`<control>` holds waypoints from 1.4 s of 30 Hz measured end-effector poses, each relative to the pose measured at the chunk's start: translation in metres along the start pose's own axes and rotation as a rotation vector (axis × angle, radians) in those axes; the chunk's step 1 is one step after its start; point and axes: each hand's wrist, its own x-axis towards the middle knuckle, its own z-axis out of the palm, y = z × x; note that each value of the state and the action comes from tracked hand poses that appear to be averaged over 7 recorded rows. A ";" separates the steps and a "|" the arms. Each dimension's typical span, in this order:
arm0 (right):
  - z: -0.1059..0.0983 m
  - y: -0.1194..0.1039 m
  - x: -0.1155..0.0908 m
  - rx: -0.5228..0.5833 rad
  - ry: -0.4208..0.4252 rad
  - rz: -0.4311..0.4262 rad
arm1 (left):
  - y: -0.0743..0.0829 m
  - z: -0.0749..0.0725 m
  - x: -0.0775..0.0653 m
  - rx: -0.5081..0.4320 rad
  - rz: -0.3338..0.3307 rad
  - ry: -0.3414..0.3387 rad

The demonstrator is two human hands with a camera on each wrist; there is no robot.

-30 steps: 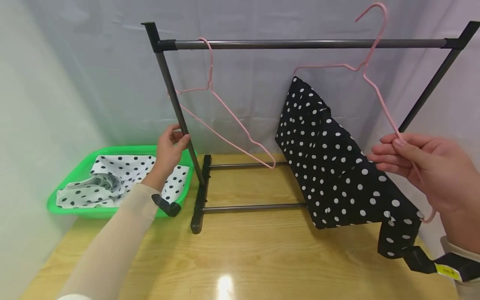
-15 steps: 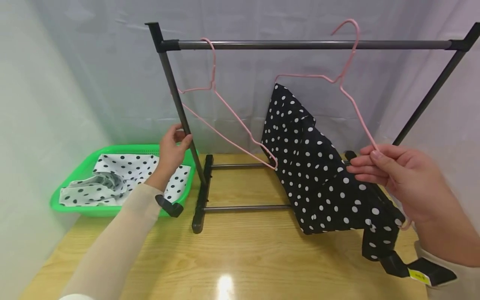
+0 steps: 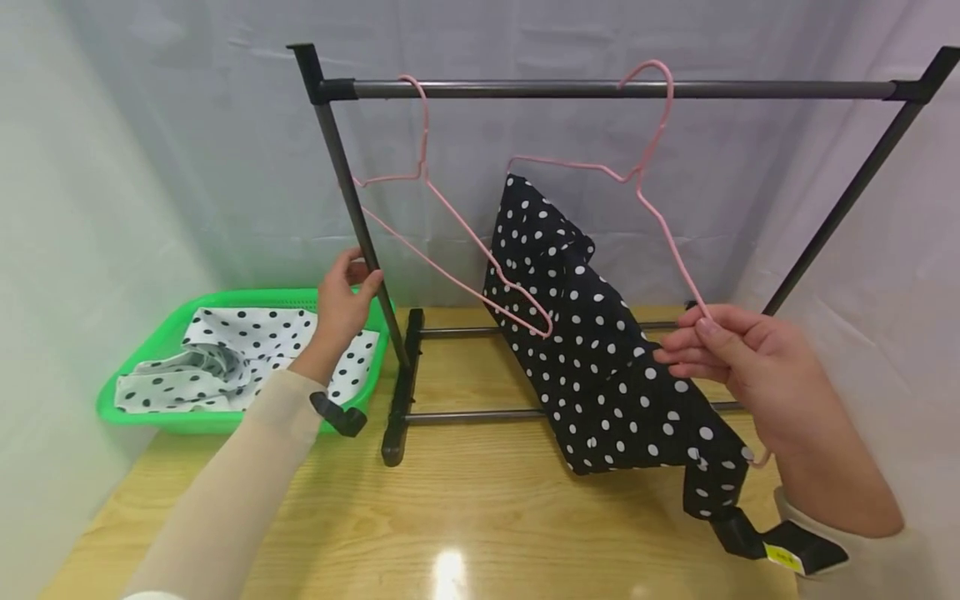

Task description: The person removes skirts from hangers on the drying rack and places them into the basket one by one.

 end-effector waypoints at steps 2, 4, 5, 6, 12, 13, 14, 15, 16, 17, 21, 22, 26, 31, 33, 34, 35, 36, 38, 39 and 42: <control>0.003 0.003 -0.001 0.011 -0.008 -0.015 | 0.000 0.001 0.000 -0.004 -0.001 0.001; 0.007 0.007 -0.001 0.013 0.005 -0.021 | 0.000 0.001 0.000 -0.006 -0.003 0.000; 0.009 0.008 -0.001 0.018 0.007 -0.026 | 0.000 0.001 -0.001 -0.006 -0.007 -0.002; 0.011 0.009 -0.001 0.023 0.008 -0.029 | 0.001 0.002 -0.001 -0.005 -0.009 -0.002; 0.017 0.013 0.000 -0.003 -0.007 -0.039 | 0.003 0.003 -0.003 -0.006 -0.028 0.001; 0.018 0.012 0.000 -0.005 -0.010 -0.036 | 0.003 0.003 -0.004 -0.008 -0.030 0.004; 0.018 0.013 0.000 -0.009 -0.012 -0.032 | 0.003 0.004 -0.004 -0.010 -0.029 0.007; 0.018 0.013 0.000 -0.005 -0.014 -0.028 | 0.003 0.004 -0.005 -0.009 -0.027 0.009; 0.019 0.013 -0.001 -0.007 -0.015 -0.028 | 0.003 0.005 -0.006 -0.002 -0.023 0.013; 0.019 0.013 -0.001 -0.007 -0.016 -0.029 | 0.003 0.006 -0.007 -0.003 -0.022 0.017; 0.021 0.013 -0.003 -0.009 -0.022 -0.050 | 0.003 0.010 -0.013 -0.032 -0.034 0.056; 0.022 0.013 -0.003 -0.014 -0.022 -0.057 | 0.003 0.011 -0.015 -0.045 -0.041 0.075; 0.024 0.015 -0.003 0.015 -0.038 -0.069 | 0.003 0.015 -0.023 -0.080 -0.056 0.179; 0.025 0.015 -0.002 0.003 -0.043 -0.066 | 0.010 0.020 -0.036 -0.140 0.010 0.279; 0.026 0.015 -0.002 -0.020 -0.035 -0.066 | 0.014 0.022 -0.041 -0.169 0.045 0.292; 0.027 0.014 -0.002 -0.029 -0.032 -0.065 | 0.016 0.024 -0.044 -0.186 0.057 0.292; 0.027 0.014 -0.002 -0.029 -0.030 -0.064 | 0.018 0.025 -0.048 -0.206 0.062 0.289; 0.028 0.014 -0.002 -0.028 -0.029 -0.063 | 0.021 0.026 -0.051 -0.228 0.059 0.281; 0.028 0.013 -0.001 -0.025 -0.033 -0.064 | 0.026 0.029 -0.057 -0.275 0.037 0.253; 0.029 0.013 -0.001 -0.024 -0.035 -0.064 | 0.030 0.030 -0.061 -0.308 0.014 0.232; 0.031 0.013 0.001 -0.019 -0.041 -0.066 | 0.038 0.034 -0.070 -0.412 -0.096 0.140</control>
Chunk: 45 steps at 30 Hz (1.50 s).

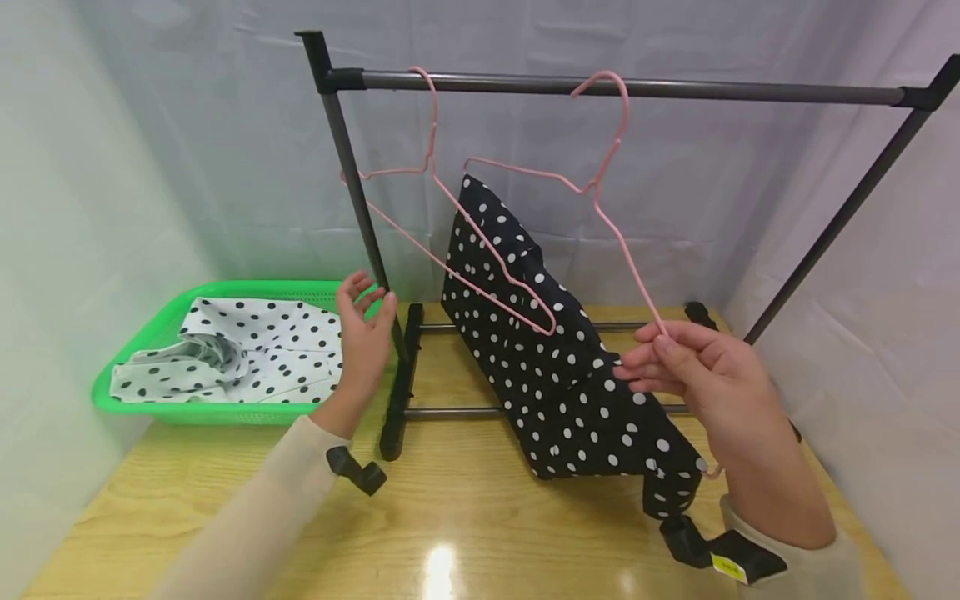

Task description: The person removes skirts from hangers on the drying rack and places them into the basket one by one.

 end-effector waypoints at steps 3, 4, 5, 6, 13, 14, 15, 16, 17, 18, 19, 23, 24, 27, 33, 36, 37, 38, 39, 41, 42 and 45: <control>0.001 0.000 0.000 0.017 -0.007 -0.003 | 0.000 0.004 -0.010 -0.060 -0.172 -0.062; 0.002 0.001 0.000 0.022 -0.009 -0.005 | -0.002 0.004 -0.013 -0.076 -0.225 -0.085; 0.002 0.001 0.001 0.028 -0.013 -0.009 | -0.004 0.005 -0.016 -0.079 -0.272 -0.103; 0.003 0.001 0.001 0.034 -0.016 -0.012 | -0.006 0.006 -0.019 -0.088 -0.314 -0.120; 0.004 0.003 0.003 0.054 -0.047 -0.030 | -0.017 0.012 -0.033 -0.070 -0.483 -0.275; 0.004 0.003 0.002 0.050 -0.049 -0.030 | -0.019 0.013 -0.035 -0.063 -0.505 -0.297; 0.003 0.003 0.002 0.043 -0.049 -0.029 | -0.022 0.014 -0.036 -0.051 -0.526 -0.319; 0.003 0.002 0.002 0.040 -0.050 -0.028 | -0.025 0.015 -0.037 -0.043 -0.541 -0.335; 0.003 0.002 0.003 0.036 -0.050 -0.030 | -0.028 0.015 -0.038 -0.047 -0.561 -0.350; 0.002 0.002 0.003 0.034 -0.050 -0.030 | -0.030 0.016 -0.039 -0.049 -0.590 -0.364; 0.002 0.001 0.004 0.023 -0.049 -0.029 | -0.033 0.017 -0.041 -0.068 -0.620 -0.373; 0.004 0.000 0.006 0.003 -0.039 -0.027 | -0.046 0.024 -0.047 -0.228 -0.742 -0.386; 0.004 0.000 0.006 0.002 -0.037 -0.027 | -0.049 0.026 -0.048 -0.272 -0.770 -0.376; 0.006 0.002 0.008 0.018 -0.040 -0.036 | -0.055 0.031 -0.049 -0.373 -0.811 -0.335; 0.008 0.004 0.010 0.060 -0.048 -0.062 | -0.055 0.040 -0.046 -0.408 -0.826 -0.267; 0.009 0.005 0.010 0.060 -0.046 -0.062 | -0.055 0.042 -0.046 -0.420 -0.816 -0.254; 0.009 0.005 0.010 0.055 -0.044 -0.059 | -0.056 0.042 -0.047 -0.422 -0.811 -0.255; 0.009 0.005 0.010 0.053 -0.043 -0.055 | -0.056 0.042 -0.047 -0.423 -0.803 -0.259; 0.008 0.005 0.009 0.051 -0.042 -0.052 | -0.056 0.041 -0.048 -0.424 -0.799 -0.261; 0.008 0.005 0.009 0.045 -0.041 -0.050 | -0.055 0.040 -0.049 -0.414 -0.781 -0.268; 0.007 0.004 0.009 0.044 -0.041 -0.052 | -0.055 0.040 -0.048 -0.409 -0.767 -0.274; 0.007 0.005 0.008 0.060 -0.045 -0.066 | -0.053 0.034 -0.050 -0.389 -0.718 -0.286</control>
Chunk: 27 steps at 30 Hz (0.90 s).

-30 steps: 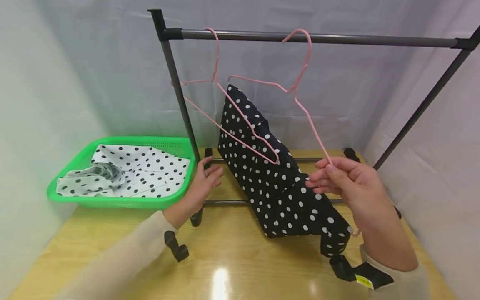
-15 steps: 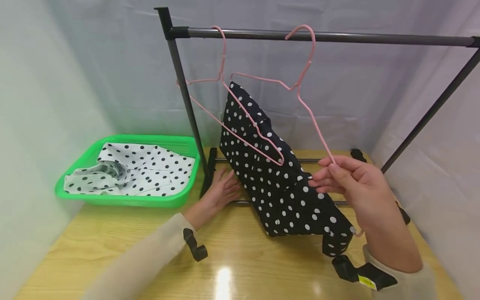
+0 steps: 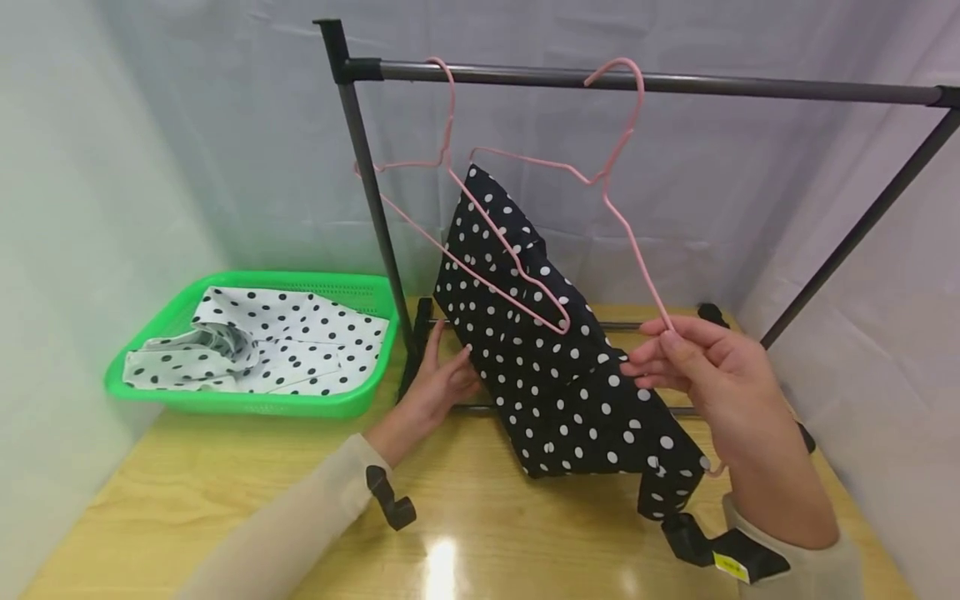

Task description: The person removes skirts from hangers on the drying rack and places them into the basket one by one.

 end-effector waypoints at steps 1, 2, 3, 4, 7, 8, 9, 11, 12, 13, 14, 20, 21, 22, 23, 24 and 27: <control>-0.001 0.000 0.000 0.005 0.001 -0.006 | 0.001 -0.001 -0.001 0.014 0.019 -0.008; -0.001 -0.001 0.000 0.007 0.005 -0.009 | 0.002 -0.001 -0.001 0.026 0.036 -0.013; -0.002 -0.001 0.000 0.013 0.008 -0.011 | 0.003 -0.002 -0.002 0.042 0.055 -0.020; -0.002 -0.001 0.000 0.016 0.014 -0.013 | 0.004 -0.003 -0.003 0.054 0.071 -0.024; -0.003 -0.002 -0.002 0.010 0.036 -0.006 | 0.007 -0.007 -0.008 0.100 0.118 -0.039; -0.003 -0.002 -0.002 0.014 0.039 -0.005 | 0.008 -0.008 -0.010 0.109 0.126 -0.040; -0.003 -0.002 -0.003 0.018 0.040 -0.006 | 0.009 -0.009 -0.012 0.125 0.135 -0.043; -0.003 -0.001 -0.004 0.022 0.041 -0.007 | 0.011 -0.011 -0.016 0.162 0.153 -0.045; -0.003 -0.001 -0.005 0.025 0.039 -0.009 | 0.012 -0.011 -0.018 0.182 0.161 -0.045; -0.003 -0.001 -0.005 0.029 0.038 -0.011 | 0.014 -0.012 -0.020 0.203 0.170 -0.046; -0.003 0.000 -0.006 0.026 0.044 -0.010 | 0.016 -0.012 -0.022 0.222 0.177 -0.048; -0.003 0.002 -0.006 0.025 0.066 -0.007 | 0.025 -0.014 -0.033 0.353 0.214 -0.101; -0.003 0.002 -0.006 0.026 0.068 -0.006 | 0.027 -0.014 -0.035 0.376 0.219 -0.120; -0.003 0.002 -0.006 0.026 0.073 -0.004 | 0.028 -0.014 -0.036 0.396 0.223 -0.141; -0.003 0.002 -0.006 0.027 0.074 -0.002 | 0.029 -0.014 -0.037 0.418 0.229 -0.162; -0.003 0.003 -0.006 0.027 0.076 -0.001 | 0.030 -0.013 -0.038 0.438 0.234 -0.180; -0.003 0.004 -0.006 0.029 0.078 0.001 | 0.032 -0.012 -0.040 0.494 0.236 -0.208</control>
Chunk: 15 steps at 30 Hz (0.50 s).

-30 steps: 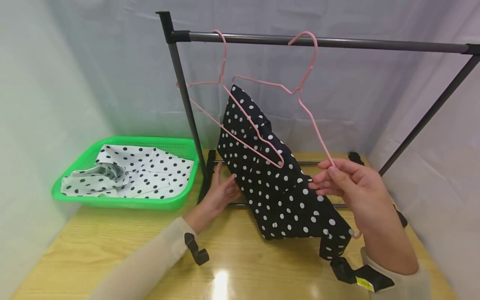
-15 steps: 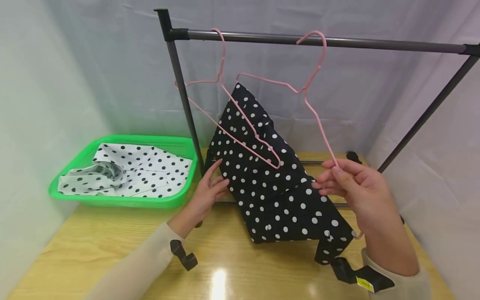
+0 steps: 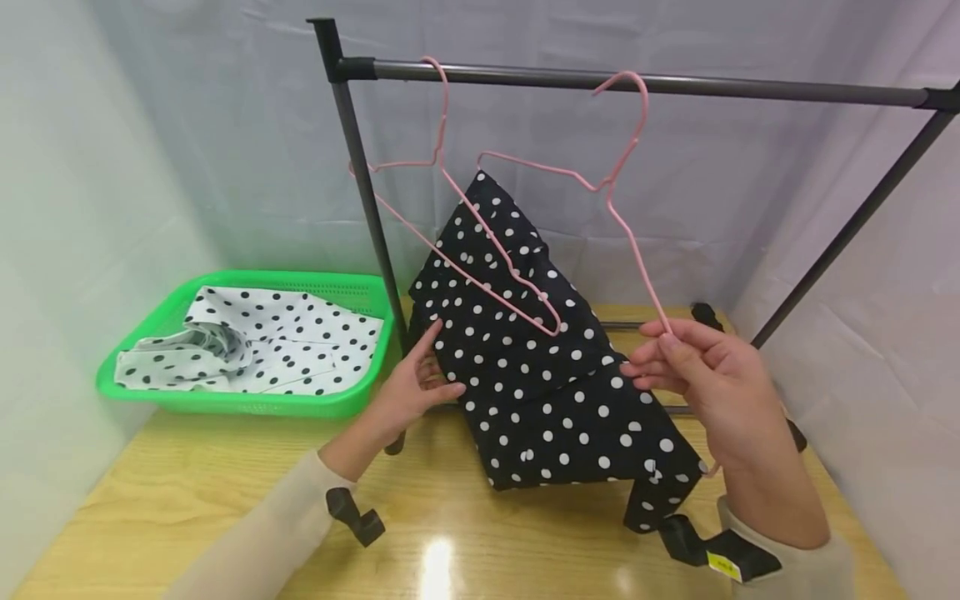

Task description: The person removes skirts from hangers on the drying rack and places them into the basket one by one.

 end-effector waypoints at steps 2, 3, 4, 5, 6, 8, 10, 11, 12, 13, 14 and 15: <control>0.000 0.001 0.000 0.006 -0.004 0.000 | 0.001 0.001 -0.001 0.025 -0.004 -0.007; 0.001 0.001 0.000 0.007 -0.005 -0.001 | 0.001 0.001 -0.001 0.040 -0.010 -0.005; 0.001 0.002 0.000 0.006 -0.004 -0.002 | 0.001 0.002 -0.001 0.052 -0.009 -0.002; 0.001 0.002 0.000 0.002 -0.002 -0.002 | 0.001 0.002 -0.001 0.071 -0.005 0.004; 0.001 0.003 0.001 -0.001 -0.001 -0.004 | 0.001 0.003 -0.001 0.082 0.000 0.010; 0.001 0.003 0.001 0.010 -0.014 -0.005 | -0.001 0.003 0.000 0.117 0.024 0.036; 0.002 0.004 0.001 0.011 -0.022 -0.004 | -0.002 0.004 0.001 0.158 0.043 0.068; 0.002 0.005 0.001 0.015 -0.026 -0.004 | -0.002 0.005 0.001 0.179 0.047 0.084; 0.001 0.005 0.001 0.028 -0.043 -0.004 | -0.001 0.005 0.001 0.197 0.054 0.101; 0.001 0.005 0.001 0.043 -0.058 -0.003 | -0.001 0.006 0.002 0.217 0.059 0.118; 0.001 0.005 0.002 0.049 -0.068 -0.001 | 0.000 0.007 0.002 0.228 0.062 0.130; 0.001 0.005 0.002 0.042 -0.063 -0.001 | 0.001 0.007 0.003 0.235 0.063 0.138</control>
